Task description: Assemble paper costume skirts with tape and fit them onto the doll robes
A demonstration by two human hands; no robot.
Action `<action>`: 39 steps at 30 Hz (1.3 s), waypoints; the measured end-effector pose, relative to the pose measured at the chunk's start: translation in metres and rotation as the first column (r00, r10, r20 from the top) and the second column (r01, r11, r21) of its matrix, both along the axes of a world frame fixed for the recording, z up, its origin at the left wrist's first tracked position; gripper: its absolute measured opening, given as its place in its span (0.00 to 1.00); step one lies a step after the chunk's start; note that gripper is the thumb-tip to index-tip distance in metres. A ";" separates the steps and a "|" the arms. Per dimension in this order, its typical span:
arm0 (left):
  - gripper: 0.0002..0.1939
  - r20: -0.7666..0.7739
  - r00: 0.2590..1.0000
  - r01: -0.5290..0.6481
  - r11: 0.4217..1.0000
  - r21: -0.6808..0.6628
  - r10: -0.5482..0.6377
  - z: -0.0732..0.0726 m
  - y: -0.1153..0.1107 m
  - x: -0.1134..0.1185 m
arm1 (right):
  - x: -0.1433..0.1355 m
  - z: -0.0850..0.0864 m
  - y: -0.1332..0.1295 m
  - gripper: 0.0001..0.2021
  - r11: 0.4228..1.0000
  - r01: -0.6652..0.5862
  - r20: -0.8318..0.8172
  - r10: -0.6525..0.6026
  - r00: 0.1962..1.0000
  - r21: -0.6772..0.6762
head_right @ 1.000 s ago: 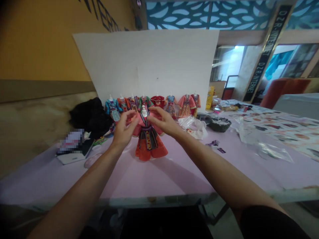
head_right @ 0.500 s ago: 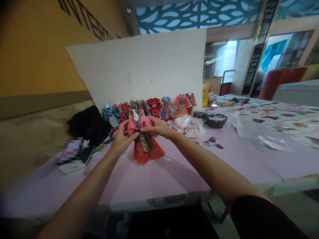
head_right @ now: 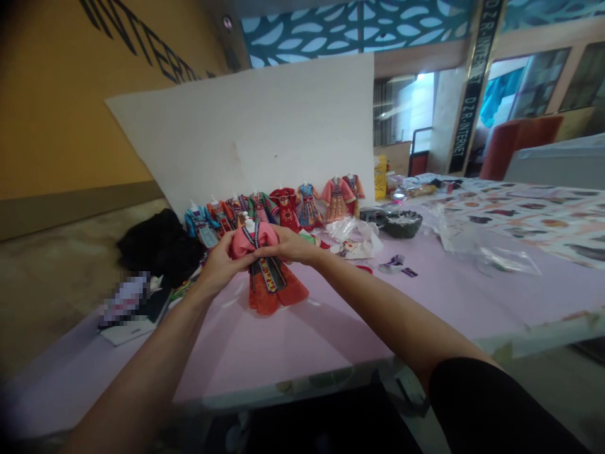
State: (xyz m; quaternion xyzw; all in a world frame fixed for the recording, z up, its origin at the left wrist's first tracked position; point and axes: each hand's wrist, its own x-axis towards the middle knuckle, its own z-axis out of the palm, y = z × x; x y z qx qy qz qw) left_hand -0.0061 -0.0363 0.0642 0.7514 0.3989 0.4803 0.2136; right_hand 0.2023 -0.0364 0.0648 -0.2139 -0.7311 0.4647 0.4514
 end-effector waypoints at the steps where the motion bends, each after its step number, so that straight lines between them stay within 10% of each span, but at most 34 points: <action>1: 0.36 -0.005 1.000 -0.010 1.000 0.008 0.010 0.000 0.000 0.000 | -0.002 -0.002 0.002 0.26 1.000 -0.002 -0.015 0.002 1.000 -0.003; 39: 0.35 -0.065 0.994 0.085 0.996 0.018 -0.084 0.008 0.001 -0.009 | -0.014 -0.005 -0.009 0.24 0.970 0.240 0.067 -0.242 0.968 0.026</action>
